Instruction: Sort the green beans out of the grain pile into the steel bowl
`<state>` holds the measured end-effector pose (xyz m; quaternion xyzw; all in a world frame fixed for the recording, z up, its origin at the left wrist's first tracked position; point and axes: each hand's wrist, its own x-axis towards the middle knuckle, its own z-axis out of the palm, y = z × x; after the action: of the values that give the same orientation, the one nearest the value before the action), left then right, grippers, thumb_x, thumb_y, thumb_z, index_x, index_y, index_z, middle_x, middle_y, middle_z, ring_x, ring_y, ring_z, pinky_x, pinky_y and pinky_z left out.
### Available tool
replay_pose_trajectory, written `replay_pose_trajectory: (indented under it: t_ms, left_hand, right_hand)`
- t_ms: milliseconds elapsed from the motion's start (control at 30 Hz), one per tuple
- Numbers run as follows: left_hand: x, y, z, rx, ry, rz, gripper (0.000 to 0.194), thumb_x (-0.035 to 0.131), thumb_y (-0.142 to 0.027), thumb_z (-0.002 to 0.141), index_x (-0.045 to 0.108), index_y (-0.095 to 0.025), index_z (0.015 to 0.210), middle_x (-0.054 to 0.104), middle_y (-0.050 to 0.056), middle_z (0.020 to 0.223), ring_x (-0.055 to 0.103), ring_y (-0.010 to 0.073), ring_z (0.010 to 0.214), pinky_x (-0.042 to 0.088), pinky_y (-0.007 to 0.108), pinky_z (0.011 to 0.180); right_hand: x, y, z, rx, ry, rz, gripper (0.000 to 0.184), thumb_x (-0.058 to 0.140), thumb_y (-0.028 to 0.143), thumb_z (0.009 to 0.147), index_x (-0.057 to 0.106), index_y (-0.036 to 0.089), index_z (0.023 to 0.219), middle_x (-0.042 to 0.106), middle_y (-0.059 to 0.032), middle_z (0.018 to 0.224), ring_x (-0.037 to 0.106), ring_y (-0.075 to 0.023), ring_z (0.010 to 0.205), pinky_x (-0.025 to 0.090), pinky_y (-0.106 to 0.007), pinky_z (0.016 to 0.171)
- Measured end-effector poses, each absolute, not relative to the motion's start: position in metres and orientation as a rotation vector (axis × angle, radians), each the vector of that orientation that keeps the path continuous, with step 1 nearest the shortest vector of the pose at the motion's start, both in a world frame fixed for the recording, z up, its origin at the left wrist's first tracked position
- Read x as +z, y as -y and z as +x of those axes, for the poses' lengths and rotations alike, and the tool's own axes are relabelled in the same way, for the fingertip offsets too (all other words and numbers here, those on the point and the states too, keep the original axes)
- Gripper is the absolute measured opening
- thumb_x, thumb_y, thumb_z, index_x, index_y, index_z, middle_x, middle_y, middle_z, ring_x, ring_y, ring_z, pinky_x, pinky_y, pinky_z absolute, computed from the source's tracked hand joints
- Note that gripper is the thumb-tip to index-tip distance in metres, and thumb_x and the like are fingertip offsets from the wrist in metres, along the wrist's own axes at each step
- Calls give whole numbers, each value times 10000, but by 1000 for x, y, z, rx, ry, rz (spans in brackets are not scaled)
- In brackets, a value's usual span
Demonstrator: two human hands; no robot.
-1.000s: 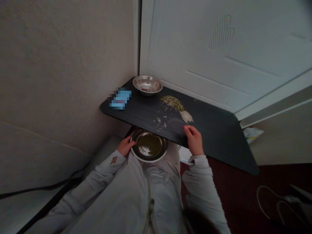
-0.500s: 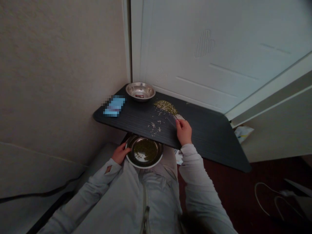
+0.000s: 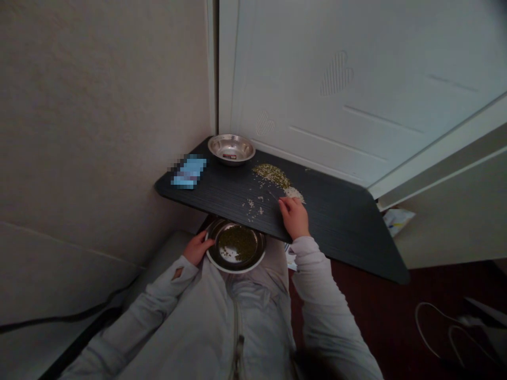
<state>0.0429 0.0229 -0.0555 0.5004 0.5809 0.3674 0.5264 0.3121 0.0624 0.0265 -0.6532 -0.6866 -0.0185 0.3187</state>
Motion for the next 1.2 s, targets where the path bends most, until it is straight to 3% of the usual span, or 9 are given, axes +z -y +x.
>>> replay_pose_trajectory:
  t_ms: [433, 767, 1000, 1200]
  left_hand:
    - [-55, -22, 44, 892, -1384, 1150, 380, 532, -293, 546, 574, -123, 883, 636, 20, 781, 558, 202, 772, 421, 290, 683]
    - [-53, -21, 46, 920, -1341, 1128, 371, 538, -284, 527, 588, -120, 857, 639, 15, 716, 560, 206, 752, 411, 310, 702]
    - [-53, -22, 45, 903, -1365, 1148, 357, 537, -297, 531, 584, -112, 832, 634, 28, 724, 557, 205, 735, 410, 308, 690]
    - [-45, -21, 46, 879, -1395, 1153, 349, 536, -283, 512, 586, -118, 815, 632, 24, 747, 551, 206, 753, 406, 296, 697]
  right_hand:
    - [33, -42, 286, 125, 2057, -1557, 279, 376, 355, 766, 577, 221, 907, 547, -37, 816, 513, -128, 742, 383, -242, 686]
    - [44, -37, 285, 121, 1843, -1556, 286, 351, 328, 770, 575, 175, 861, 566, -55, 797, 513, -136, 742, 394, -250, 689]
    - [45, -29, 257, 483, 1708, -1504, 274, 379, 362, 740, 526, 176, 877, 581, -9, 685, 519, -102, 577, 401, -213, 557]
    - [37, -31, 229, 402, 1846, -1623, 225, 378, 340, 741, 531, 213, 846, 581, 16, 612, 523, -109, 555, 361, -210, 530]
